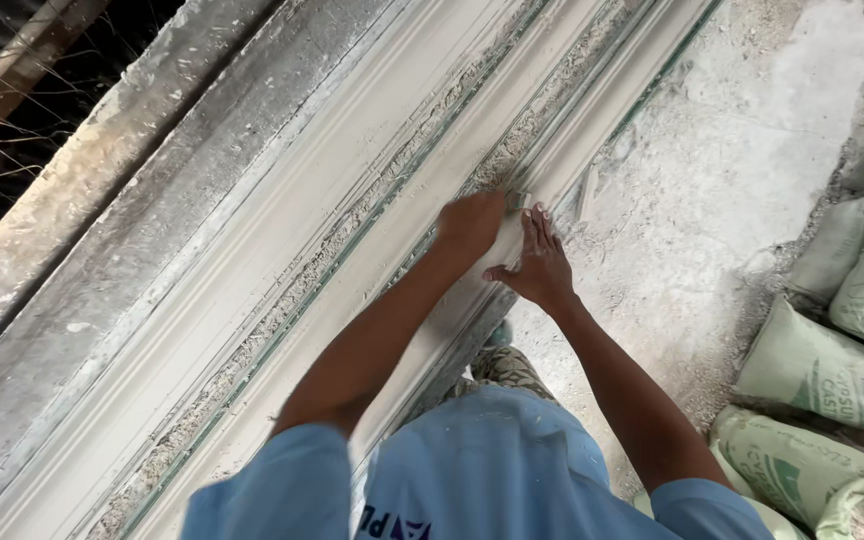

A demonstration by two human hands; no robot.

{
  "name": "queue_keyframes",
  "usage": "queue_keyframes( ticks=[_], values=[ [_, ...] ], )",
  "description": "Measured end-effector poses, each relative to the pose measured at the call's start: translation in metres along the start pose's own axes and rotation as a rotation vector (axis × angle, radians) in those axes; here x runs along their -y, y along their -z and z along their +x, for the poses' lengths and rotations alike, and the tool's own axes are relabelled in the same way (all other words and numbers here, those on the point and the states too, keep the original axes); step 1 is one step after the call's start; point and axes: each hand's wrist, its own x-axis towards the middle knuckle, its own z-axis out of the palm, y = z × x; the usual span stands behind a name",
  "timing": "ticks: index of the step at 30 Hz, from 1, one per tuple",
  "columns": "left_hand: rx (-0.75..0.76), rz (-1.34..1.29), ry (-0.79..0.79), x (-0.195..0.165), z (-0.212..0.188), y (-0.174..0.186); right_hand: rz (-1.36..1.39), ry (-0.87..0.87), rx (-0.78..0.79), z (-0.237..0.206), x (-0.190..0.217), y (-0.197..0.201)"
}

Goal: The person scrapes excess dried plaster from the grooves of decorative cornice moldings using a small knife, working along each molding strip and moving between strips. They hold the moldings steady with one hand while scraping with the other, and reposition along the lengths to clean different sections.

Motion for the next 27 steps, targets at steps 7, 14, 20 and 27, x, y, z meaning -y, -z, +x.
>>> queue_keyframes(
  ticks=[7, 14, 20, 27],
  values=[
    [0.155, -0.223, 0.533, 0.035, -0.210, 0.019, 0.056, 0.095, -0.080, -0.011, -0.007, -0.016],
    [-0.057, -0.257, 0.590, 0.001, -0.092, -0.014, 0.074, 0.248, -0.110, -0.017, -0.007, -0.020],
    [-0.097, -0.280, 0.345, -0.003, -0.007, -0.035, 0.102, 0.136, 0.577, 0.039, -0.077, 0.054],
    [0.078, 0.217, 0.308, 0.003, -0.220, -0.025, -0.180, 0.077, 0.232, 0.160, -0.154, 0.104]
  ],
)
